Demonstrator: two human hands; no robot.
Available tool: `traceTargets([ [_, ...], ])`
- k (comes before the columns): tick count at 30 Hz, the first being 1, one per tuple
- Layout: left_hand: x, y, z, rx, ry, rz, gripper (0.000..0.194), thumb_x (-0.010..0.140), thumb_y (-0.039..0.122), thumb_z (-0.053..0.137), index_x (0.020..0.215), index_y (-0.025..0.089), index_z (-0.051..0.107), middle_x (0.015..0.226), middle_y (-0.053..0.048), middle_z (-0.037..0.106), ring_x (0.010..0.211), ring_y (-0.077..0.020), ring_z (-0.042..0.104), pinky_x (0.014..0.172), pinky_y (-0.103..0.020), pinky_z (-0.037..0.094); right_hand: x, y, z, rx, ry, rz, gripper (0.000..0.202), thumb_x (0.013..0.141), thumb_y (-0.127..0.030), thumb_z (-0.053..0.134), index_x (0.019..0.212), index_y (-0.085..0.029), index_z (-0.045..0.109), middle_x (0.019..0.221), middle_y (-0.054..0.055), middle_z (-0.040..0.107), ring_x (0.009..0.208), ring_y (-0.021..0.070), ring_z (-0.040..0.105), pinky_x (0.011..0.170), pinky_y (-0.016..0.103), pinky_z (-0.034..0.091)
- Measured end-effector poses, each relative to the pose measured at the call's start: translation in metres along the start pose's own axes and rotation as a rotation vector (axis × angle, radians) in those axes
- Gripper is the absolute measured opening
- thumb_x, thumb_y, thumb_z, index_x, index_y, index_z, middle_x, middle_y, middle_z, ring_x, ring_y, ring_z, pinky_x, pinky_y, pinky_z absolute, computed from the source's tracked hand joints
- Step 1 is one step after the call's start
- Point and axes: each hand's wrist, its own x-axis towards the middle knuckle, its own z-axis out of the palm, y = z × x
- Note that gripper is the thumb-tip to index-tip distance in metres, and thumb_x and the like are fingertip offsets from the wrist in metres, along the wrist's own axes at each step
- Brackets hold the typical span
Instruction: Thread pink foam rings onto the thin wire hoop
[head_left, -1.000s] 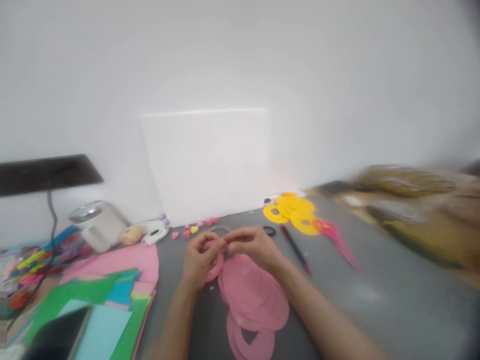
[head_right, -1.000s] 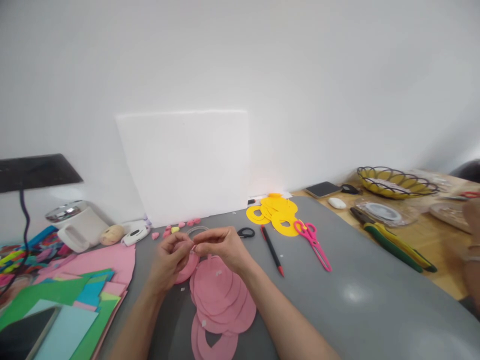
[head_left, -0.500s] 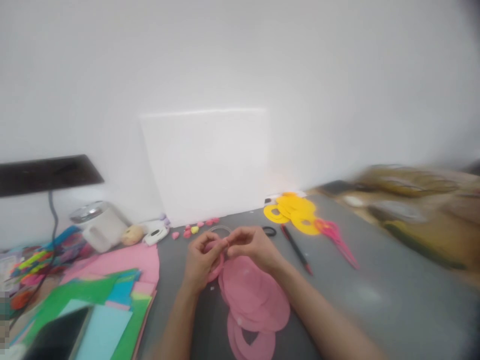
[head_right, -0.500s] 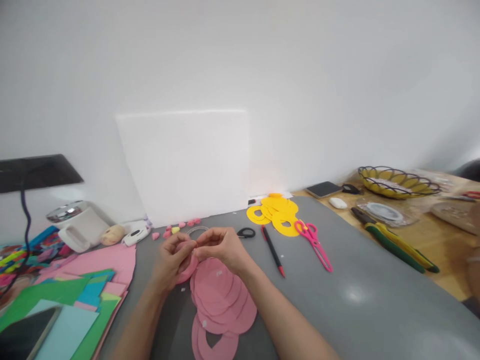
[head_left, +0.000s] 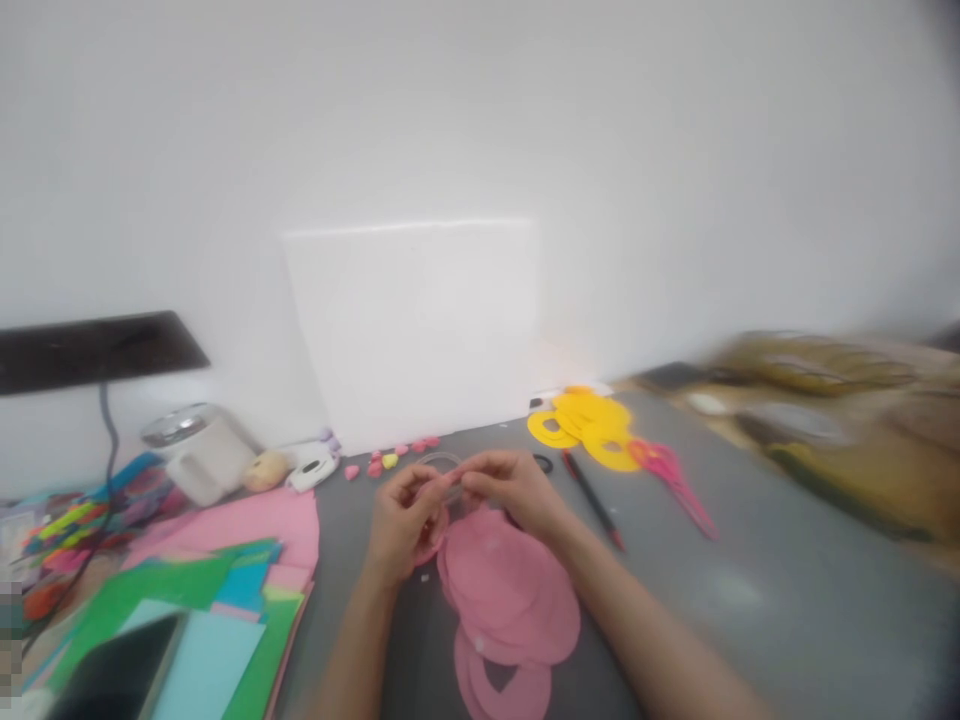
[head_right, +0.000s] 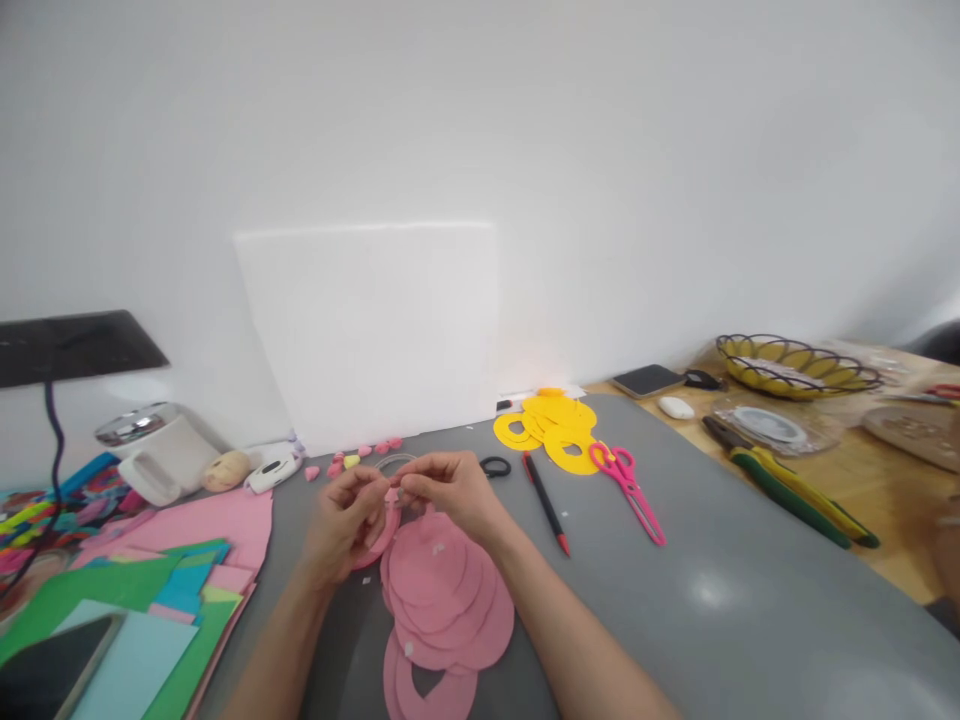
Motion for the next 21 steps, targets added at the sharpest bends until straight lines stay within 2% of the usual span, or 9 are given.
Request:
traceTargets([
  [2, 0.000, 0.000, 0.000, -0.013, 0.001, -0.002, 0.021, 0.069, 0.033, 0.069, 0.069, 0.017, 0.054, 0.036, 0.010, 0.044, 0.025, -0.0054, 0.038, 0.026, -0.015, 0.023, 0.000, -0.001, -0.001, 0.002, -0.012, -0.011, 0.019, 0.068, -0.032, 0.069, 0.076, -0.015, 0.072, 0.059, 0.001, 0.065, 0.051, 0.0095, 0.056, 0.055, 0.023, 0.048],
  [4, 0.001, 0.000, -0.001, -0.006, -0.006, 0.025, 0.019, 0.070, 0.031, 0.069, 0.071, 0.017, 0.056, 0.040, 0.007, 0.051, 0.030, -0.0079, 0.045, 0.030, -0.017, 0.033, 0.001, 0.001, -0.002, 0.027, -0.027, -0.015, 0.018, 0.070, -0.032, 0.068, 0.076, -0.015, 0.071, 0.060, 0.001, 0.066, 0.053, 0.0099, 0.058, 0.057, 0.023, 0.048],
  [7, 0.002, 0.000, -0.003, 0.048, -0.007, 0.103, 0.016, 0.068, 0.026, 0.071, 0.077, 0.015, 0.062, 0.059, -0.001, 0.066, 0.052, -0.0126, 0.061, 0.053, -0.022, 0.049, 0.003, 0.005, -0.006, 0.118, -0.025, -0.020, 0.019, 0.072, -0.034, 0.067, 0.076, -0.015, 0.070, 0.061, 0.002, 0.066, 0.054, 0.0110, 0.060, 0.057, 0.024, 0.049],
  [10, 0.002, 0.003, -0.004, 0.122, -0.044, 0.116, 0.021, 0.068, 0.023, 0.071, 0.087, 0.016, 0.065, 0.085, -0.007, 0.071, 0.077, -0.0175, 0.065, 0.070, -0.027, 0.050, 0.006, 0.010, -0.012, 0.272, 0.061, -0.018, 0.019, 0.070, -0.034, 0.071, 0.074, -0.016, 0.068, 0.060, 0.001, 0.066, 0.053, 0.0095, 0.059, 0.054, 0.021, 0.048],
  [12, 0.001, 0.006, -0.004, 0.178, -0.088, 0.097, 0.023, 0.068, 0.025, 0.071, 0.089, 0.016, 0.067, 0.091, -0.009, 0.070, 0.084, -0.0204, 0.064, 0.075, -0.030, 0.050, 0.008, 0.011, -0.017, 0.381, 0.117, -0.013, 0.019, 0.068, -0.034, 0.073, 0.074, -0.016, 0.068, 0.059, -0.001, 0.064, 0.052, 0.0076, 0.058, 0.052, 0.017, 0.046],
  [17, -0.001, 0.009, -0.001, 0.251, -0.134, 0.075, 0.017, 0.070, 0.026, 0.070, 0.081, 0.014, 0.068, 0.084, -0.009, 0.070, 0.082, -0.0215, 0.063, 0.077, -0.032, 0.049, 0.011, 0.010, -0.023, 0.506, 0.196, -0.002, 0.021, 0.064, -0.032, 0.076, 0.075, -0.016, 0.069, 0.059, -0.002, 0.063, 0.051, 0.0052, 0.054, 0.050, 0.015, 0.044],
  [21, -0.002, 0.008, -0.001, 0.055, -0.113, 0.054, 0.015, 0.073, 0.027, 0.067, 0.082, 0.015, 0.065, 0.067, -0.005, 0.068, 0.063, -0.0179, 0.064, 0.060, -0.028, 0.050, 0.011, 0.010, -0.021, 0.421, 0.226, -0.009, 0.024, 0.061, -0.033, 0.078, 0.074, -0.015, 0.070, 0.061, 0.000, 0.064, 0.055, 0.0074, 0.056, 0.056, 0.018, 0.046],
])
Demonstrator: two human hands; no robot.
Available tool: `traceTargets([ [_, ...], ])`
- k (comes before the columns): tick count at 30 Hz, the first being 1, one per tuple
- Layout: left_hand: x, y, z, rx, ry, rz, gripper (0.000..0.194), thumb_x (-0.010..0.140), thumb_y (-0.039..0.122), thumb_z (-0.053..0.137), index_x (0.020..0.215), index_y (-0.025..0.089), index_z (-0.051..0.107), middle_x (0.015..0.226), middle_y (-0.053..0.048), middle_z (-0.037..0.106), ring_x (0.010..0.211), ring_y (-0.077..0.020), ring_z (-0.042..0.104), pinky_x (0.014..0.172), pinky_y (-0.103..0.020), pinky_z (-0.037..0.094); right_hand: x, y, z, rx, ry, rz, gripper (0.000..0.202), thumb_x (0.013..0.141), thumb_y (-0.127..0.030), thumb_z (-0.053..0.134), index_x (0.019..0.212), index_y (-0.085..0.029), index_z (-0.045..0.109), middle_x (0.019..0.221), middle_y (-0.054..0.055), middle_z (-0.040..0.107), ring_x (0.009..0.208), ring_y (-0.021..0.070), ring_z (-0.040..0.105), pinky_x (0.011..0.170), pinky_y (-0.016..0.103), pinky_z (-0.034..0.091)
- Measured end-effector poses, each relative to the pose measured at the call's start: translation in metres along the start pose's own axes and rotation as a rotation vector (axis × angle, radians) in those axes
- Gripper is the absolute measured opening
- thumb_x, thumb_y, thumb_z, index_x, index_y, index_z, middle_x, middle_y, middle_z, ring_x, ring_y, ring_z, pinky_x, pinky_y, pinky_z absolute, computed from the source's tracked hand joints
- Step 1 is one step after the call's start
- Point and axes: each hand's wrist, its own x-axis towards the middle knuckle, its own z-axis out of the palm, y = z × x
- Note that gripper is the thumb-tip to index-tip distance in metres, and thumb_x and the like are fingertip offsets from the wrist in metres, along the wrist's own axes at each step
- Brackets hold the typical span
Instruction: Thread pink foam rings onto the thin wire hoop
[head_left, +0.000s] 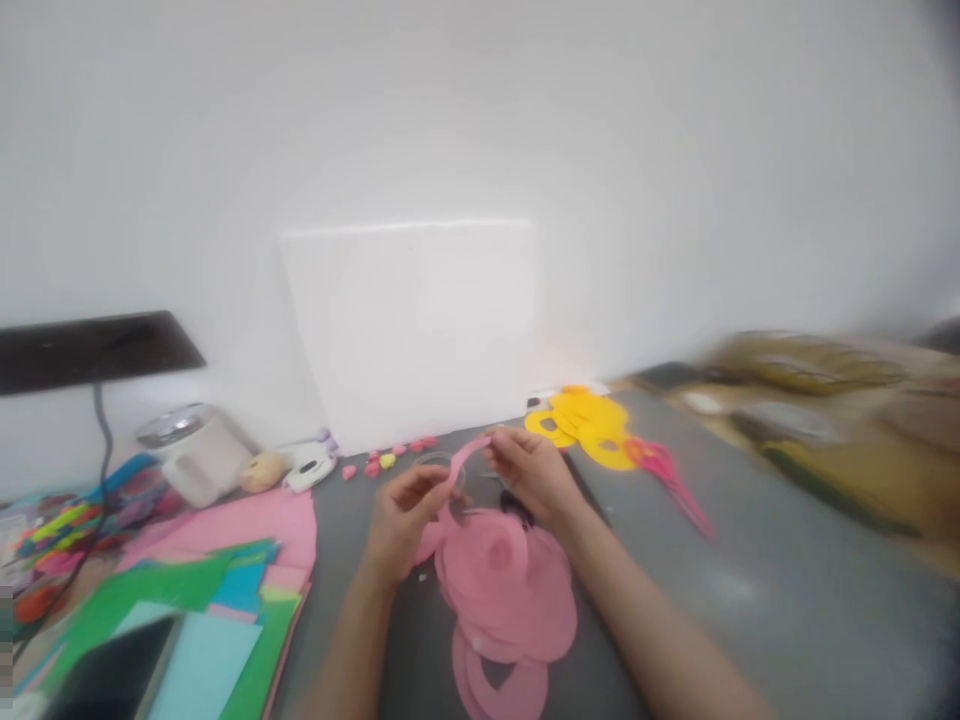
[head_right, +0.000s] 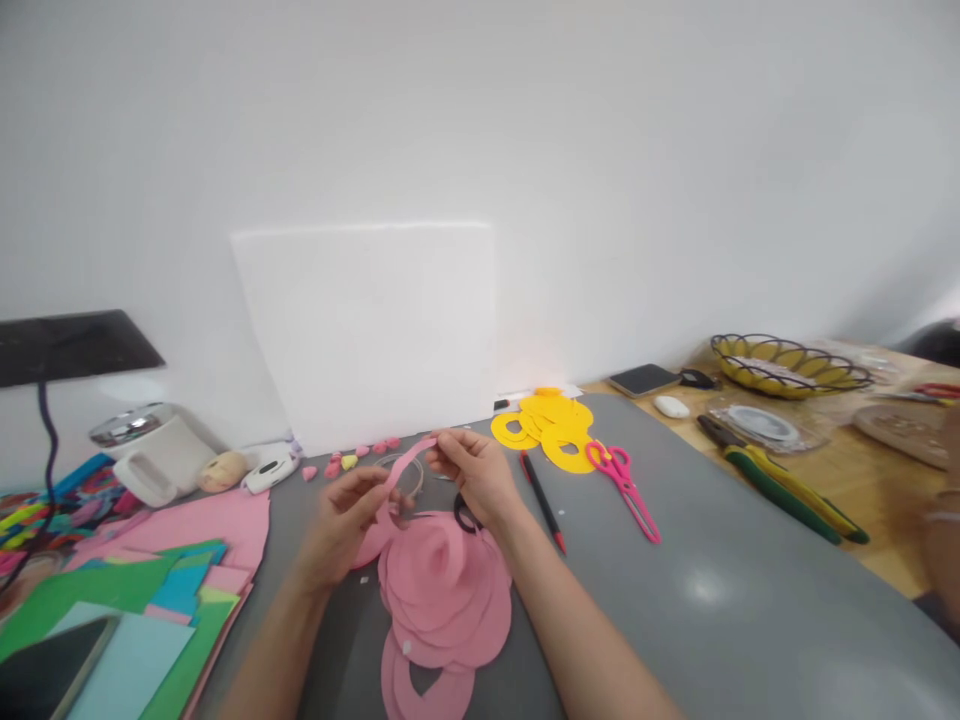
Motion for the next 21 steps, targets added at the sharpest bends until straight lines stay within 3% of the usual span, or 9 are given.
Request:
traceTargets([
  [2, 0.000, 0.001, -0.002, -0.141, 0.006, -0.044, 0.023, 0.071, 0.030, 0.069, 0.090, 0.017, 0.064, 0.062, -0.002, 0.065, 0.058, -0.0177, 0.063, 0.052, -0.026, 0.048, -0.002, 0.002, 0.004, -0.035, -0.004, 0.017, 0.025, 0.060, -0.035, 0.078, 0.073, -0.015, 0.070, 0.060, 0.000, 0.064, 0.054, 0.0080, 0.055, 0.056, 0.020, 0.046],
  [4, 0.000, 0.003, -0.003, -0.219, 0.011, -0.093, 0.034, 0.069, 0.032, 0.071, 0.098, 0.018, 0.062, 0.069, -0.003, 0.066, 0.063, -0.0177, 0.064, 0.054, -0.025, 0.049, -0.004, 0.005, 0.008, -0.075, 0.002, 0.041, 0.026, 0.060, -0.038, 0.077, 0.072, -0.015, 0.070, 0.059, 0.000, 0.064, 0.052, 0.0082, 0.055, 0.054, 0.020, 0.045],
  [8, 0.001, 0.004, -0.004, -0.149, 0.012, -0.158, 0.043, 0.071, 0.031, 0.069, 0.111, 0.020, 0.057, 0.100, -0.008, 0.065, 0.084, -0.0195, 0.063, 0.066, -0.025, 0.050, -0.009, 0.011, 0.017, -0.143, 0.001, 0.089, 0.027, 0.058, -0.038, 0.077, 0.067, -0.015, 0.069, 0.057, 0.000, 0.064, 0.050, 0.0090, 0.054, 0.052, 0.021, 0.045],
  [10, 0.001, 0.003, -0.003, -0.122, -0.007, -0.169, 0.046, 0.071, 0.032, 0.069, 0.114, 0.022, 0.054, 0.104, -0.009, 0.063, 0.085, -0.0210, 0.063, 0.065, -0.027, 0.051, -0.010, 0.014, 0.018, -0.154, -0.020, 0.104, 0.028, 0.057, -0.038, 0.077, 0.067, -0.014, 0.068, 0.056, 0.000, 0.064, 0.050, 0.0103, 0.056, 0.054, 0.023, 0.047],
  [13, 0.001, 0.000, -0.002, -0.146, -0.017, -0.174, 0.044, 0.071, 0.033, 0.069, 0.111, 0.023, 0.055, 0.097, -0.006, 0.064, 0.075, -0.0193, 0.064, 0.059, -0.030, 0.053, -0.011, 0.016, 0.018, -0.176, -0.053, 0.102, 0.028, 0.058, -0.039, 0.076, 0.067, -0.013, 0.068, 0.057, 0.001, 0.065, 0.050, 0.0107, 0.057, 0.056, 0.025, 0.049],
  [17, 0.003, -0.004, -0.002, -0.010, 0.045, -0.189, 0.028, 0.068, 0.033, 0.071, 0.087, 0.015, 0.060, 0.068, -0.003, 0.064, 0.052, -0.0145, 0.061, 0.051, -0.028, 0.052, -0.012, 0.015, 0.020, -0.241, -0.048, 0.096, 0.026, 0.057, -0.036, 0.077, 0.065, -0.013, 0.067, 0.058, 0.002, 0.065, 0.051, 0.0111, 0.058, 0.058, 0.026, 0.051],
  [21, 0.003, -0.006, 0.000, 0.007, 0.094, -0.139, 0.031, 0.068, 0.042, 0.068, 0.081, 0.015, 0.059, 0.064, -0.002, 0.064, 0.049, -0.0141, 0.060, 0.050, -0.028, 0.051, -0.013, 0.015, 0.021, -0.296, -0.041, 0.057, 0.025, 0.056, -0.035, 0.077, 0.064, -0.014, 0.067, 0.059, 0.003, 0.066, 0.055, 0.0139, 0.061, 0.061, 0.030, 0.053],
])
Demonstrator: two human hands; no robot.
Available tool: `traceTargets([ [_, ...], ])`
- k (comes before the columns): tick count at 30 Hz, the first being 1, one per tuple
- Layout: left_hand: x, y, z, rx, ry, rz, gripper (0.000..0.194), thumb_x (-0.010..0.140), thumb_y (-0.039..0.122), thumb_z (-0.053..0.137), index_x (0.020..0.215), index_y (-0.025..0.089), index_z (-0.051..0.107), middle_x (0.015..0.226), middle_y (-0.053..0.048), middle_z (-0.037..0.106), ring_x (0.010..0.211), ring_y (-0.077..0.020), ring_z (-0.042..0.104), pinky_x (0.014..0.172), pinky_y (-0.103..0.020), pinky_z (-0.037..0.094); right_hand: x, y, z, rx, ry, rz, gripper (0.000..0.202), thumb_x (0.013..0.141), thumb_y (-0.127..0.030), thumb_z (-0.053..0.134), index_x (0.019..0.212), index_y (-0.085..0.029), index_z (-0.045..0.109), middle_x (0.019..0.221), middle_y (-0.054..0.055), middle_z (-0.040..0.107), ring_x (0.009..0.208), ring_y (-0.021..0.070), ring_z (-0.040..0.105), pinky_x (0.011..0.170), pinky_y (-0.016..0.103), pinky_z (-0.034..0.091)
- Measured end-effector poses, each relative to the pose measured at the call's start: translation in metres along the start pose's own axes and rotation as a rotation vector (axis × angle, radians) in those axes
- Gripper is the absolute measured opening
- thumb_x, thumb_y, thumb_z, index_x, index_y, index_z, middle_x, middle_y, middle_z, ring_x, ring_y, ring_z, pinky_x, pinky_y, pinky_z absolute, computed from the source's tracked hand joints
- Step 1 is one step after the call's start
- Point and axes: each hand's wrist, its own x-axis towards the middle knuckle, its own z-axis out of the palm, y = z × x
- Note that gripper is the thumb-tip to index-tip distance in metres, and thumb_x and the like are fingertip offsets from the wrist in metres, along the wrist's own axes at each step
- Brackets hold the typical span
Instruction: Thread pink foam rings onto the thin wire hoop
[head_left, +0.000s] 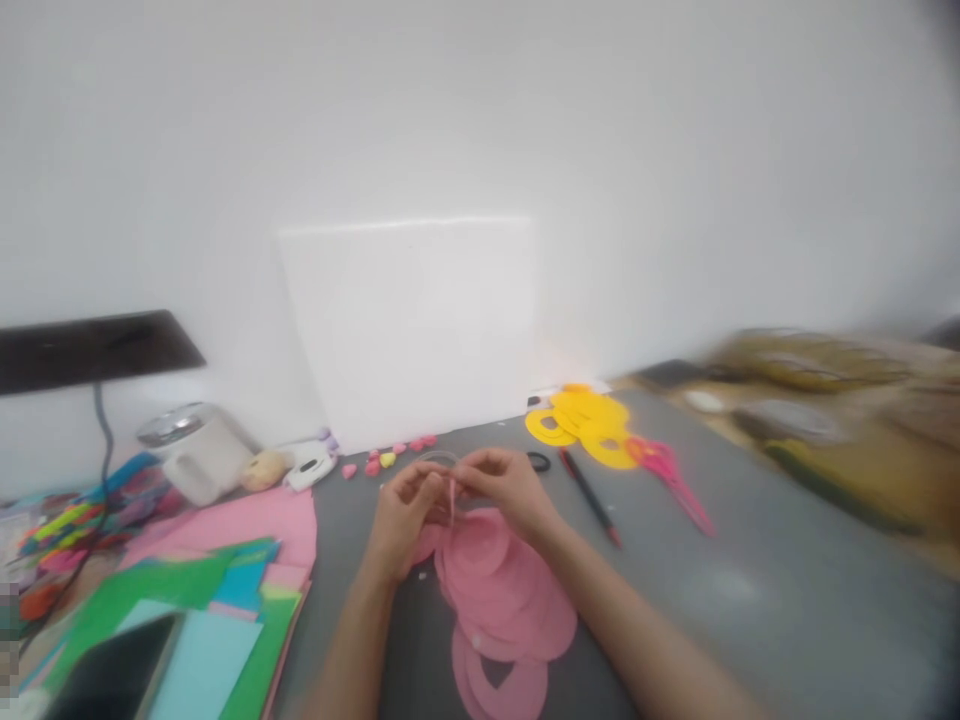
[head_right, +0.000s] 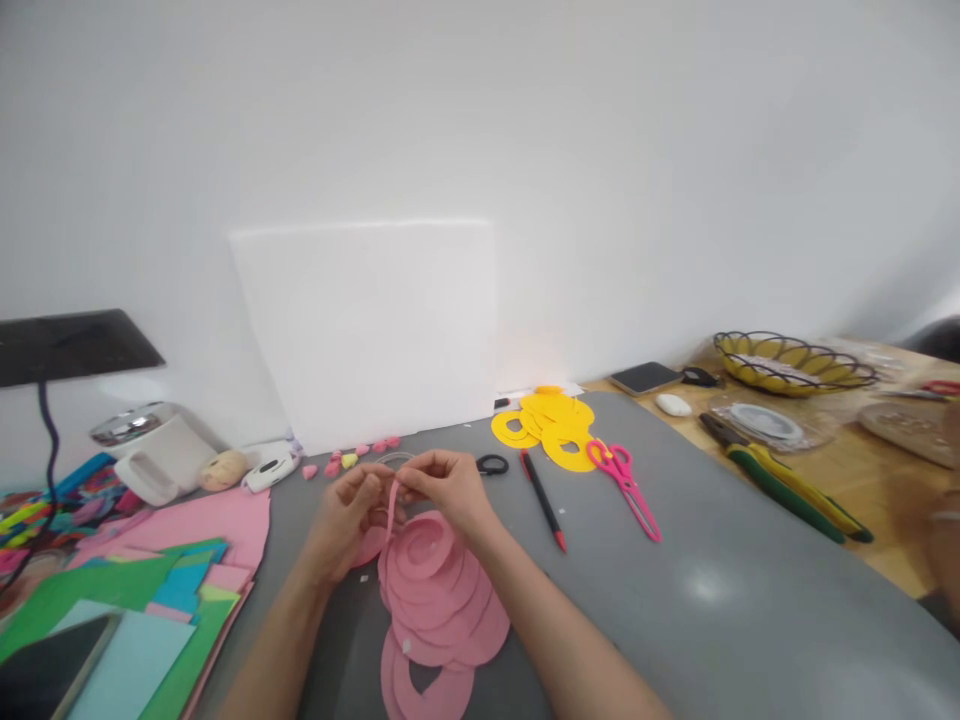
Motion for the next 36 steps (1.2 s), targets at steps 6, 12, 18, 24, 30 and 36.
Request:
traceTargets([
  [6, -0.0028, 0.0042, 0.0053, 0.155, -0.041, 0.019, 0.027, 0.065, 0.034, 0.072, 0.080, 0.016, 0.058, 0.055, 0.001, 0.061, 0.045, -0.0132, 0.058, 0.045, -0.024, 0.048, 0.0018, 0.0044, -0.0032, -0.010, 0.024, -0.047, 0.021, 0.057, -0.031, 0.076, 0.065, -0.014, 0.068, 0.061, 0.003, 0.068, 0.058, 0.0164, 0.063, 0.064, 0.032, 0.054],
  [12, -0.0011, 0.0008, 0.0028, 0.135, 0.037, 0.025, 0.024, 0.070, 0.039, 0.066, 0.070, 0.015, 0.060, 0.047, 0.001, 0.058, 0.038, -0.0118, 0.054, 0.039, -0.022, 0.045, 0.0026, 0.0020, -0.0037, 0.027, 0.019, -0.022, 0.028, 0.053, -0.032, 0.078, 0.071, -0.013, 0.066, 0.067, 0.005, 0.070, 0.060, 0.0181, 0.066, 0.065, 0.033, 0.055],
  [18, -0.0003, 0.0014, 0.0039, 0.098, 0.077, 0.034, 0.024, 0.068, 0.037, 0.068, 0.065, 0.015, 0.059, 0.046, 0.002, 0.058, 0.038, -0.0113, 0.053, 0.042, -0.023, 0.045, 0.0028, -0.0022, -0.0062, 0.037, -0.014, -0.004, 0.035, 0.057, -0.036, 0.077, 0.083, -0.015, 0.065, 0.076, 0.007, 0.072, 0.066, 0.0197, 0.068, 0.068, 0.034, 0.056],
  [24, 0.0011, -0.0018, 0.0011, 0.075, 0.044, 0.047, 0.023, 0.070, 0.036, 0.067, 0.068, 0.015, 0.059, 0.046, 0.003, 0.057, 0.036, -0.0107, 0.051, 0.040, -0.022, 0.044, 0.0039, -0.0019, -0.0086, 0.049, -0.051, -0.004, 0.038, 0.059, -0.035, 0.076, 0.088, -0.014, 0.064, 0.079, 0.008, 0.072, 0.067, 0.0192, 0.068, 0.068, 0.033, 0.056],
  [30, 0.0014, -0.0027, 0.0006, 0.052, 0.039, 0.026, 0.022, 0.069, 0.036, 0.067, 0.070, 0.015, 0.060, 0.047, 0.003, 0.057, 0.035, -0.0106, 0.050, 0.036, -0.022, 0.042, 0.0037, -0.0014, -0.0097, 0.044, -0.036, 0.027, 0.044, 0.055, -0.035, 0.078, 0.090, -0.013, 0.064, 0.079, 0.009, 0.072, 0.067, 0.0211, 0.069, 0.067, 0.034, 0.056],
  [36, 0.0011, -0.0029, 0.0015, 0.078, 0.027, 0.035, 0.023, 0.071, 0.038, 0.066, 0.071, 0.016, 0.061, 0.047, 0.003, 0.057, 0.036, -0.0108, 0.051, 0.038, -0.022, 0.042, 0.0025, -0.0032, -0.0089, 0.023, 0.011, 0.050, 0.048, 0.051, -0.035, 0.080, 0.091, -0.013, 0.065, 0.076, 0.009, 0.072, 0.067, 0.0227, 0.068, 0.069, 0.037, 0.056],
])
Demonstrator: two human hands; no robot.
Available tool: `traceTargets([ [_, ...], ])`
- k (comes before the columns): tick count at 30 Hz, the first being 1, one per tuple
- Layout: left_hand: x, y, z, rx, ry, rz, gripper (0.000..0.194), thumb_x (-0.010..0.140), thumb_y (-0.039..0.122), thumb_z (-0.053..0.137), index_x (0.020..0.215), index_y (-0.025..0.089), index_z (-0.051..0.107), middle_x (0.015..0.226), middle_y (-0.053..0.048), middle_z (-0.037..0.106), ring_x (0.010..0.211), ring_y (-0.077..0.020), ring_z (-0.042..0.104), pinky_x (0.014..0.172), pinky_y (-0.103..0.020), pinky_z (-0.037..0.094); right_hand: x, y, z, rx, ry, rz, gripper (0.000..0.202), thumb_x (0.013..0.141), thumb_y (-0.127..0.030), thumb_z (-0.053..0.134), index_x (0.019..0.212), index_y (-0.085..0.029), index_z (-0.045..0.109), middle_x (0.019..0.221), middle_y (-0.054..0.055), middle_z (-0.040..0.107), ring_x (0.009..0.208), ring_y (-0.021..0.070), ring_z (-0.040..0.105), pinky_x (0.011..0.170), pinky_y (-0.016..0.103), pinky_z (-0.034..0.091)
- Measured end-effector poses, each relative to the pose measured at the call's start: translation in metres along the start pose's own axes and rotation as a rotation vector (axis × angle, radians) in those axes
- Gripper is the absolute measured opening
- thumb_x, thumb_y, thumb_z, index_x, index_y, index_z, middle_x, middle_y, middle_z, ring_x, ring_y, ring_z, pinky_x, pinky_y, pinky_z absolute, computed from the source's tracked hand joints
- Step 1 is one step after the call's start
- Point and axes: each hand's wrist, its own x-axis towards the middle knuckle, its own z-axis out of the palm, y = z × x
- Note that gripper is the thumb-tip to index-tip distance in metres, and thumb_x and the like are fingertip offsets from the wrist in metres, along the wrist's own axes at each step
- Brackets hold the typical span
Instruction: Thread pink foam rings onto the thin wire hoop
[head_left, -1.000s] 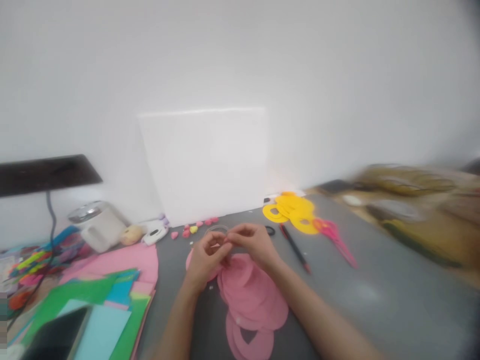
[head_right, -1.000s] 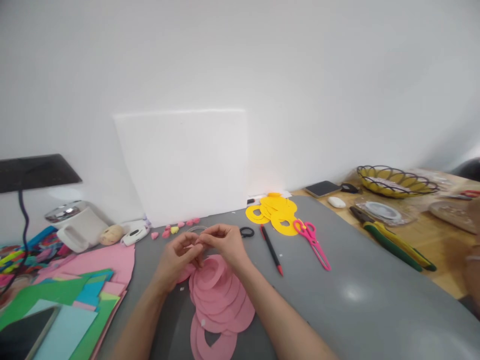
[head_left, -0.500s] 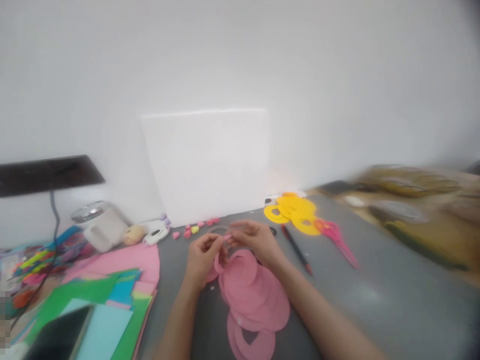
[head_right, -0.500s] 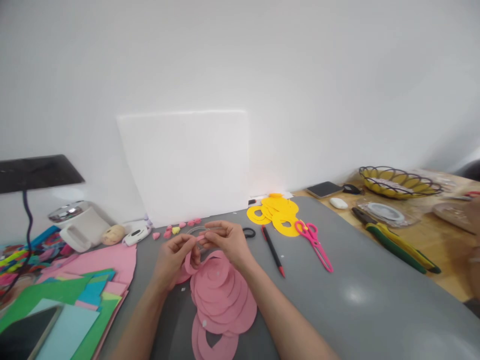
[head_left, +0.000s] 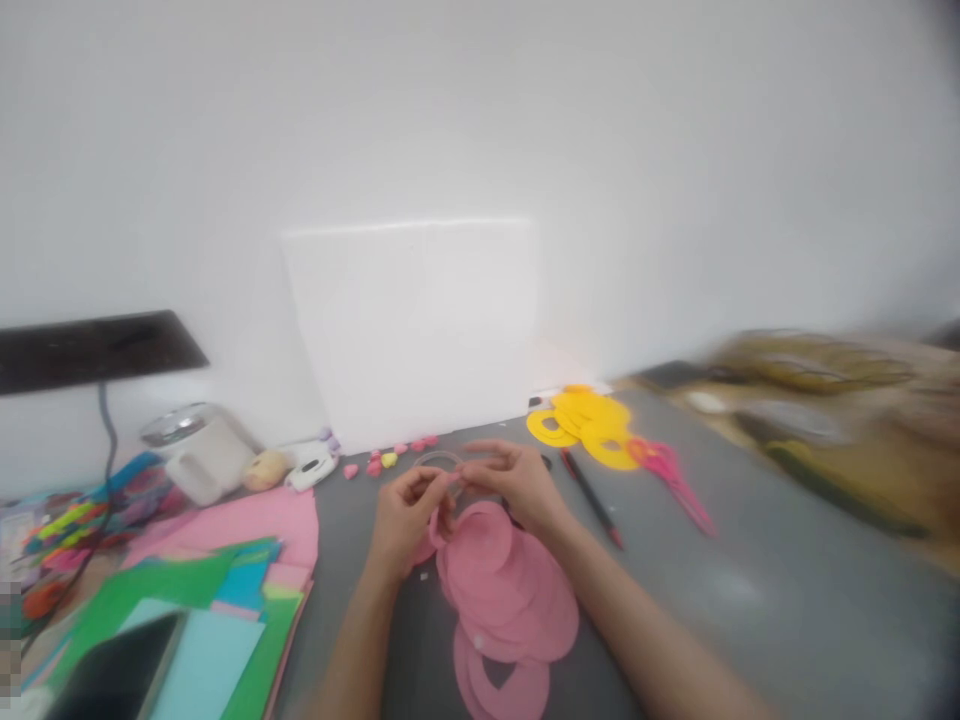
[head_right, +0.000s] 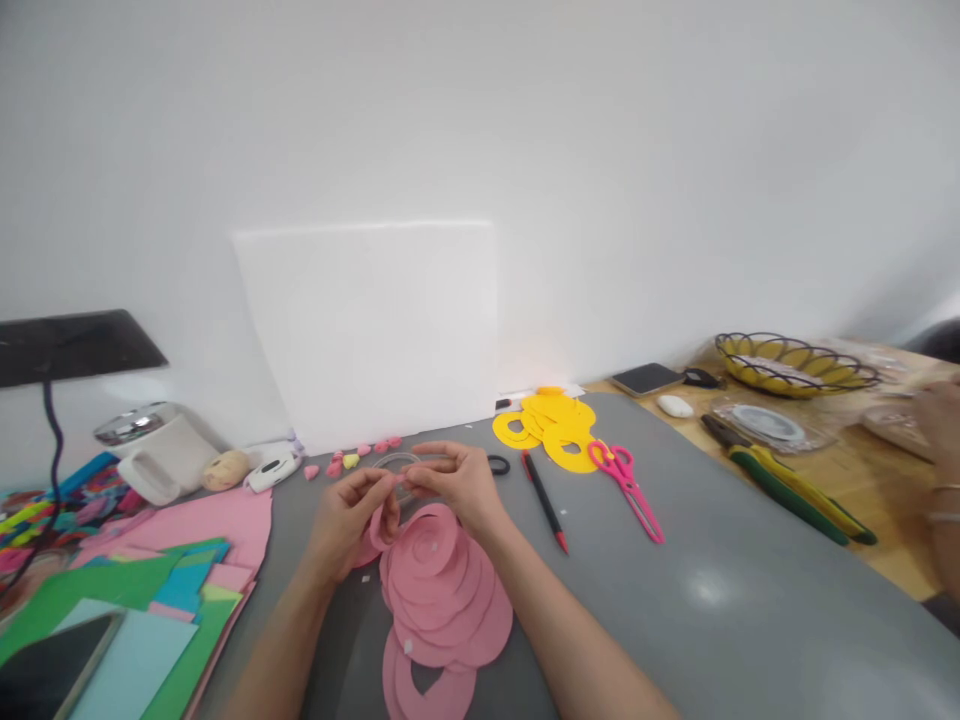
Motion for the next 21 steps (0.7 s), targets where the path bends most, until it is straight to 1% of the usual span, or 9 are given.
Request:
traceTargets([
  [6, -0.0016, 0.0009, -0.0018, 0.129, -0.045, 0.009, 0.024, 0.074, 0.038, 0.064, 0.080, 0.015, 0.064, 0.054, -0.001, 0.061, 0.048, -0.0138, 0.058, 0.050, -0.024, 0.047, 0.0008, 0.0011, -0.0032, -0.041, 0.060, -0.011, 0.052, 0.049, -0.033, 0.082, 0.093, -0.013, 0.064, 0.074, 0.008, 0.072, 0.067, 0.0228, 0.068, 0.066, 0.035, 0.055],
  [11, -0.0025, 0.0020, -0.0022, 0.150, -0.042, 0.061, 0.021, 0.076, 0.035, 0.062, 0.075, 0.015, 0.064, 0.053, 0.000, 0.060, 0.047, -0.0123, 0.055, 0.054, -0.026, 0.047, -0.0011, -0.0024, -0.0027, -0.063, 0.063, 0.001, 0.050, 0.049, -0.029, 0.081, 0.093, -0.014, 0.063, 0.071, 0.006, 0.071, 0.061, 0.0188, 0.065, 0.060, 0.031, 0.053],
  [13, -0.0022, 0.0021, -0.0022, 0.145, -0.026, 0.068, 0.019, 0.076, 0.034, 0.061, 0.076, 0.015, 0.064, 0.053, 0.000, 0.059, 0.047, -0.0120, 0.055, 0.053, -0.025, 0.047, -0.0015, -0.0025, -0.0018, -0.073, 0.057, 0.000, 0.049, 0.049, -0.028, 0.080, 0.092, -0.013, 0.063, 0.069, 0.005, 0.071, 0.059, 0.0179, 0.064, 0.058, 0.030, 0.052],
  [16, -0.0018, 0.0021, -0.0020, 0.114, -0.014, 0.064, 0.020, 0.075, 0.034, 0.062, 0.074, 0.014, 0.063, 0.051, 0.001, 0.058, 0.044, -0.0111, 0.053, 0.046, -0.023, 0.044, -0.0012, -0.0004, -0.0010, -0.087, 0.041, -0.021, 0.047, 0.050, -0.026, 0.080, 0.091, -0.013, 0.063, 0.066, 0.004, 0.070, 0.056, 0.0164, 0.063, 0.056, 0.028, 0.051],
  [19, -0.0018, 0.0018, -0.0013, 0.095, -0.021, 0.046, 0.022, 0.074, 0.035, 0.062, 0.070, 0.014, 0.061, 0.048, 0.002, 0.055, 0.040, -0.0098, 0.049, 0.040, -0.021, 0.040, -0.0001, 0.0029, -0.0010, -0.087, 0.012, -0.041, 0.047, 0.048, -0.026, 0.080, 0.090, -0.013, 0.063, 0.064, 0.002, 0.069, 0.056, 0.0150, 0.062, 0.057, 0.027, 0.050],
  [21, -0.0019, 0.0012, -0.0013, 0.103, -0.028, 0.038, 0.023, 0.075, 0.036, 0.061, 0.068, 0.014, 0.061, 0.048, 0.002, 0.055, 0.040, -0.0096, 0.050, 0.040, -0.020, 0.040, 0.0009, 0.0052, -0.0013, -0.102, -0.006, -0.050, 0.048, 0.047, -0.025, 0.081, 0.089, -0.013, 0.062, 0.062, 0.001, 0.068, 0.054, 0.0143, 0.062, 0.057, 0.027, 0.050],
])
